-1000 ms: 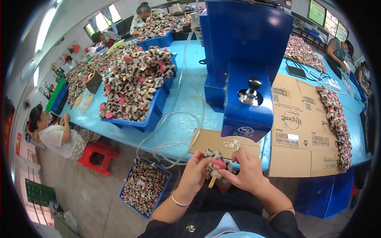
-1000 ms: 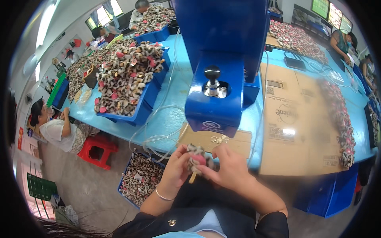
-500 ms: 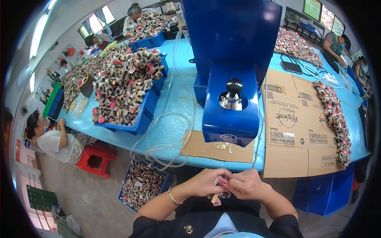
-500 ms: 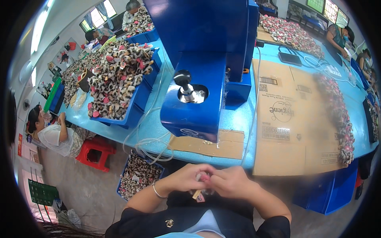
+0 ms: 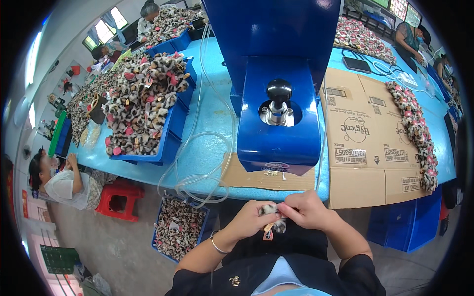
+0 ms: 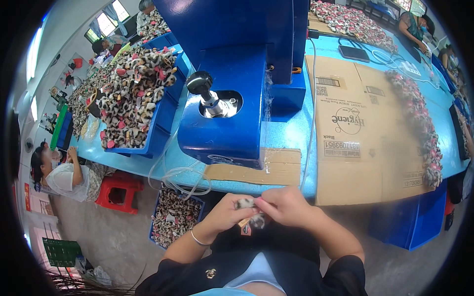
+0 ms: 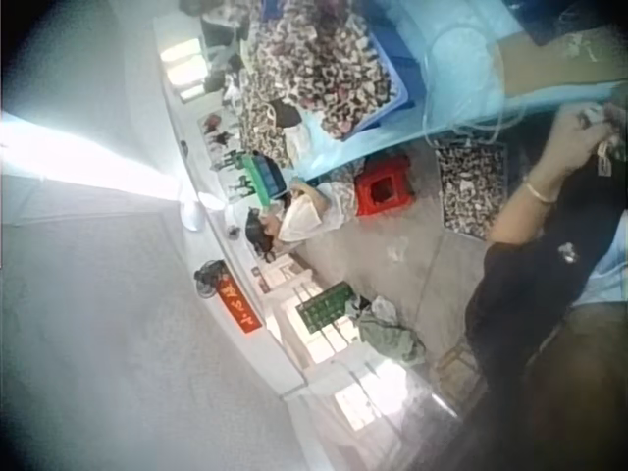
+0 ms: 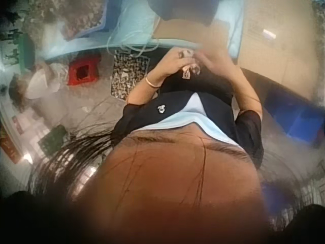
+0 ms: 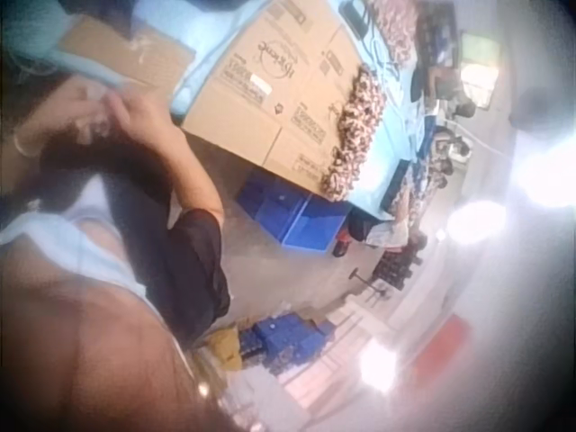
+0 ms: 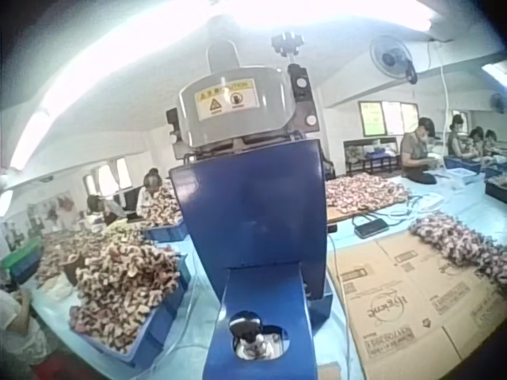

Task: Using a press machine to assemble small decorative components or accessories.

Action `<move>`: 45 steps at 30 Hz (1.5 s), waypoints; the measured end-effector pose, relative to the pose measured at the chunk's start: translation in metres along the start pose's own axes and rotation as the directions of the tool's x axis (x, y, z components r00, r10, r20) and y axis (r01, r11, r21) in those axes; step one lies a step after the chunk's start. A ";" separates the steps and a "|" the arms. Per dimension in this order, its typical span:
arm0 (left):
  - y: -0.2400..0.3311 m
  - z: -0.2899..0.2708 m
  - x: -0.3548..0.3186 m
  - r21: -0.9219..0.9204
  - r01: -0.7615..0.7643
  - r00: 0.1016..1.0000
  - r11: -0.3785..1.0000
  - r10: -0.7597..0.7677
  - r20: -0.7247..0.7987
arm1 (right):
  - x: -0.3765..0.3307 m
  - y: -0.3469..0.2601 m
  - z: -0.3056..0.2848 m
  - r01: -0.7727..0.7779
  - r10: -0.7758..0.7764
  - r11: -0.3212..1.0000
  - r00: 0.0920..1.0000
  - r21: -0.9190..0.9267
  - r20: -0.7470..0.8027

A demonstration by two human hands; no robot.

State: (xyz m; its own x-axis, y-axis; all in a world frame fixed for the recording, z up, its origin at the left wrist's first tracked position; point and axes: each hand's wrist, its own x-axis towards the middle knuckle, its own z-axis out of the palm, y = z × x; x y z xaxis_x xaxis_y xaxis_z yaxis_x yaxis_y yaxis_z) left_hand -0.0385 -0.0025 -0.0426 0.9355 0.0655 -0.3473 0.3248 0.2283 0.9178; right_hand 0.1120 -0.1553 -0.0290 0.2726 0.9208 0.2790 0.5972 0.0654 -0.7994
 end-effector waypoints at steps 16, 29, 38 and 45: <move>0.035 0.011 0.020 -0.487 -0.362 0.888 0.795 0.136 -0.439 | 0.015 -0.034 0.034 -0.064 -0.013 0.982 0.916 -0.179 -0.402; 0.059 0.014 0.028 -0.590 -0.483 0.842 0.648 0.158 -0.516 | 0.031 -0.027 0.034 0.062 -0.107 0.993 0.841 -0.103 -0.530; 0.074 0.022 0.023 -0.550 -0.533 0.808 0.643 0.194 -0.556 | 0.037 -0.037 0.031 0.096 -0.116 0.993 0.806 -0.065 -0.581; 0.077 0.023 0.022 -0.542 -0.521 0.808 0.660 0.177 -0.562 | 0.038 -0.038 0.028 0.090 -0.109 0.994 0.814 -0.061 -0.571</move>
State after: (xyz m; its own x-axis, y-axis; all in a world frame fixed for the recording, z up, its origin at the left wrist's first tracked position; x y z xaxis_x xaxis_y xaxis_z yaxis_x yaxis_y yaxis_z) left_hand 0.0102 -0.0057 0.0246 0.7350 0.6391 -0.2266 -0.3485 0.6427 0.6823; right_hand 0.0780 -0.1122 -0.0031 0.5877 0.5226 0.6177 0.6643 0.1242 -0.7371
